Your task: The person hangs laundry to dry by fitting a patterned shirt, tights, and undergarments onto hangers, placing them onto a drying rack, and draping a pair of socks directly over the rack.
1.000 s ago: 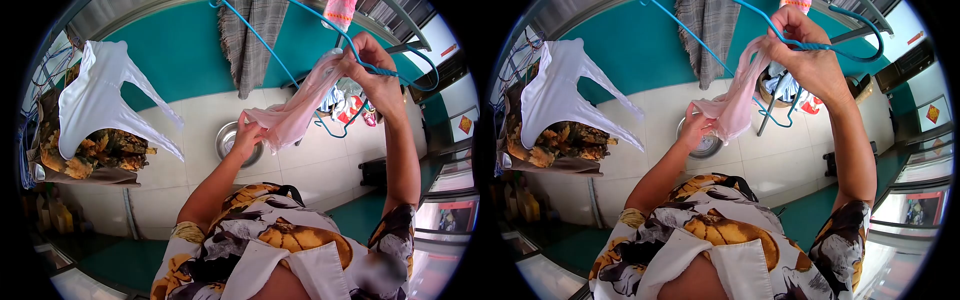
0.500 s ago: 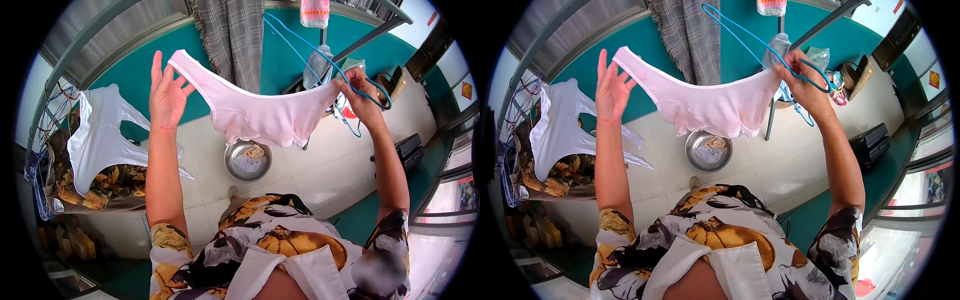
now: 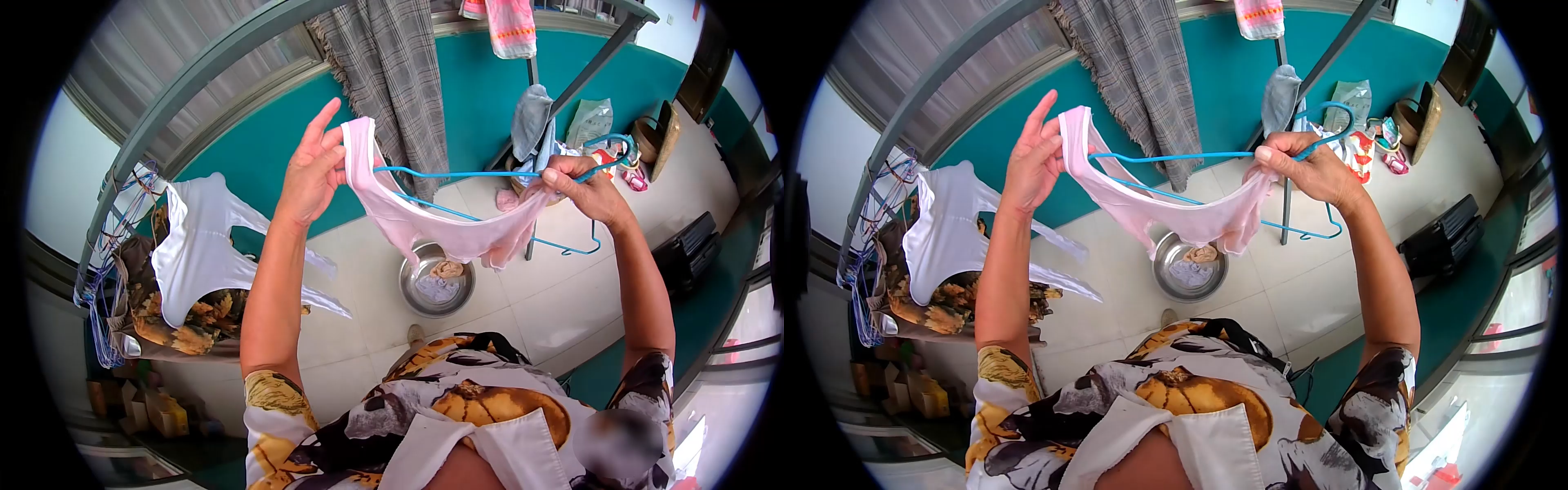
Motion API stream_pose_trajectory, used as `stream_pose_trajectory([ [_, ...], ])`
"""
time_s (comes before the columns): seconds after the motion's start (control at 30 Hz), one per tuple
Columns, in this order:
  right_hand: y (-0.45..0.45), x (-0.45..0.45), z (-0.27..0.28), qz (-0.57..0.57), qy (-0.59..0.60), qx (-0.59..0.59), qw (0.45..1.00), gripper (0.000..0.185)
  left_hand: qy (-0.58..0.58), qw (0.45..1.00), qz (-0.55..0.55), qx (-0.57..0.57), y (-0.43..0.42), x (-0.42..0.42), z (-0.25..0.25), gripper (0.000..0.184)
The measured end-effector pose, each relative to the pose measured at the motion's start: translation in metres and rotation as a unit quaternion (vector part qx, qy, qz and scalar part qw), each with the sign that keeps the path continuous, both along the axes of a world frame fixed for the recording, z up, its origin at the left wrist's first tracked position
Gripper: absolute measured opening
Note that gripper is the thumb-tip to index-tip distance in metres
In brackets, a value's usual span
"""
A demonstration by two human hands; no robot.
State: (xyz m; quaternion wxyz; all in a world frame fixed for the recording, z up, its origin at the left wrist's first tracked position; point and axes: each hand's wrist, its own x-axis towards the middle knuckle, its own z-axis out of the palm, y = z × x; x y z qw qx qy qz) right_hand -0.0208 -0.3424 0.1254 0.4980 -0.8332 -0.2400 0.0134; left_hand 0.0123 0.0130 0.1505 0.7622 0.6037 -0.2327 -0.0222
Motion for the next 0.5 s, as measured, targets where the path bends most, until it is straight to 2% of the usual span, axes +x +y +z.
stream_pose_trajectory([
  [0.1, 0.012, -0.002, 0.001, -0.002, -0.020, 0.000, 1.000, 0.036, 0.046, 0.997, -0.046, 0.033, -0.008, -0.010, -0.003, 0.056],
  [0.17, 0.017, 0.001, -0.001, 0.005, -0.031, -0.012, 0.999, 0.038, 0.023, 0.973, -0.022, 0.229, -0.011, -0.021, -0.002, 0.051],
  [0.2, 0.021, 0.001, -0.002, 0.017, -0.035, -0.012, 0.999, 0.039, -0.027, 0.953, -0.031, 0.301, -0.012, -0.024, -0.002, 0.047],
  [0.23, 0.024, 0.001, -0.003, 0.029, -0.038, -0.013, 0.999, 0.039, -0.027, 0.952, -0.033, 0.303, -0.014, -0.029, -0.001, 0.047],
  [0.27, 0.027, 0.000, -0.002, 0.027, -0.015, -0.012, 0.999, 0.041, -0.129, 0.872, 0.021, 0.472, -0.017, -0.037, 0.002, 0.045],
  [0.3, 0.030, 0.001, -0.002, 0.023, -0.012, -0.011, 1.000, 0.041, -0.226, 0.750, 0.070, 0.617, -0.021, -0.044, 0.005, 0.043],
  [0.33, 0.033, 0.002, -0.004, 0.042, -0.024, -0.015, 0.999, 0.041, -0.235, 0.731, 0.080, 0.636, -0.025, -0.047, 0.006, 0.031],
  [0.37, 0.034, 0.003, -0.005, 0.061, -0.036, -0.019, 0.997, 0.041, -0.236, 0.733, 0.073, 0.633, -0.028, -0.046, 0.006, 0.031],
  [0.43, 0.034, 0.006, -0.008, 0.085, -0.035, -0.019, 0.996, 0.040, -0.312, 0.677, 0.057, 0.664, -0.028, -0.042, 0.007, 0.019],
  [0.47, 0.032, 0.005, -0.009, 0.089, -0.017, 0.004, 0.996, 0.038, -0.314, 0.678, 0.050, 0.663, -0.027, -0.041, 0.007, 0.019],
  [0.5, 0.028, 0.007, -0.011, 0.091, 0.000, 0.027, 0.995, 0.039, -0.238, 0.758, 0.039, 0.606, -0.025, -0.040, 0.006, 0.015],
])
